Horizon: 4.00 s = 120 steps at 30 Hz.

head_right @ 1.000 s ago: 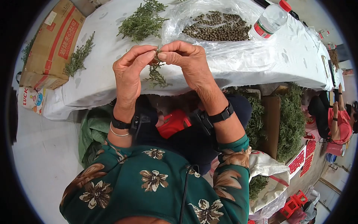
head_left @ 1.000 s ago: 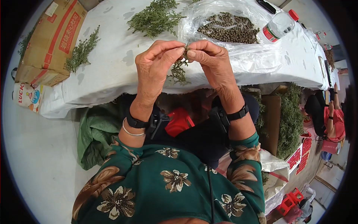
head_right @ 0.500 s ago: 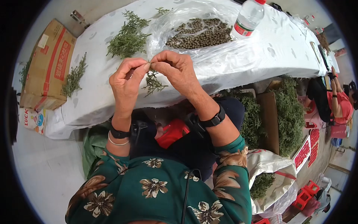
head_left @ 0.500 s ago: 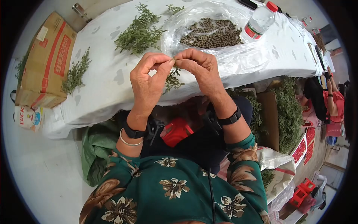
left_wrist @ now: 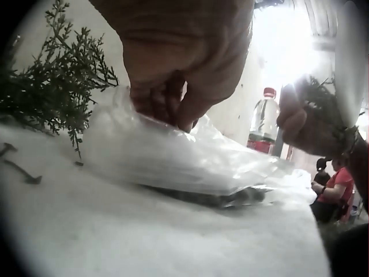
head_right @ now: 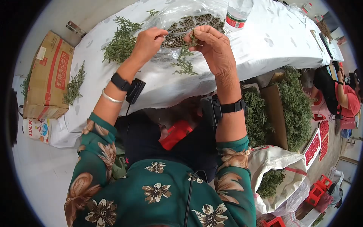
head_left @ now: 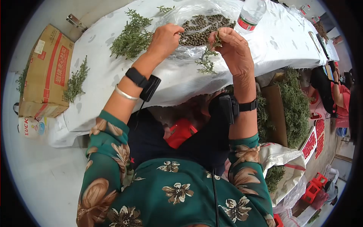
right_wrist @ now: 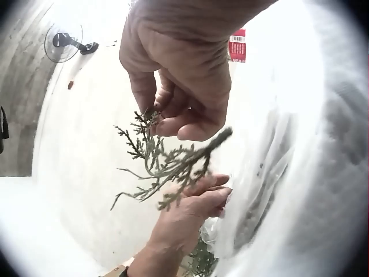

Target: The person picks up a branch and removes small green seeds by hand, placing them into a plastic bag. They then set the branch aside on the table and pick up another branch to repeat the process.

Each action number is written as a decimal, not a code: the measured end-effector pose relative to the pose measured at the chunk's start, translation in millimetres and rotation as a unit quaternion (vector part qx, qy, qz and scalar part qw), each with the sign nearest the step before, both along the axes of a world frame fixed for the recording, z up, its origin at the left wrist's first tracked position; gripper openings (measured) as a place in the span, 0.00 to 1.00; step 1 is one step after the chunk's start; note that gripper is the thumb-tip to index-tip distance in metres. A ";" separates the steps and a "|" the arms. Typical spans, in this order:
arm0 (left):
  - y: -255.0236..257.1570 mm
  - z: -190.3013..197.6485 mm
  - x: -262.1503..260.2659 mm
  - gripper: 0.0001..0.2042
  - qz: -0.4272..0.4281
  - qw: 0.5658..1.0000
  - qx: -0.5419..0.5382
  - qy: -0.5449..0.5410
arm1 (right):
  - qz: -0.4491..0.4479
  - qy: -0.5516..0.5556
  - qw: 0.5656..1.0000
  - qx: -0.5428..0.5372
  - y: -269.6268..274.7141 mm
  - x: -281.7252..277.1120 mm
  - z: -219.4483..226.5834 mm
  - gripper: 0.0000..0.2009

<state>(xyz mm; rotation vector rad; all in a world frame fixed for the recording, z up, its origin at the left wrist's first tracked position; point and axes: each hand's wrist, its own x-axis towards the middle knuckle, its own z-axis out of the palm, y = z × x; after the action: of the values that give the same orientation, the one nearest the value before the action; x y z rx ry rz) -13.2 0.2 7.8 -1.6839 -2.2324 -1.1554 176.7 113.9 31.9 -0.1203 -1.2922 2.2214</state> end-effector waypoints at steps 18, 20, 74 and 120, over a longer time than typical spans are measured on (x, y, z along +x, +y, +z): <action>22.7 -16.6 -10.5 0.07 0.027 0.987 -0.135 0.082 | -0.001 0.002 0.999 0.033 -1.3 -0.8 -0.6 0.05; 22.6 -17.6 -10.3 0.06 0.032 0.987 -0.133 0.085 | 0.001 0.000 0.999 0.038 -3.6 -2.6 -0.1 0.05; -79.5 5.9 61.7 0.09 -0.170 0.625 0.274 -0.711 | -0.035 -0.058 0.981 0.183 -72.1 -30.4 5.2 0.04; -82.3 7.1 76.0 0.08 -0.139 0.621 0.273 -0.722 | -0.094 -0.066 0.962 0.249 -84.4 -27.6 -0.8 0.03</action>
<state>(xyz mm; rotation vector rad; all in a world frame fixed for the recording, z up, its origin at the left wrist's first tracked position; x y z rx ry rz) 62.8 -82.1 14.8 -0.6741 -1.3708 -3.6524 149.1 29.5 31.1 -0.1923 -1.7933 1.6958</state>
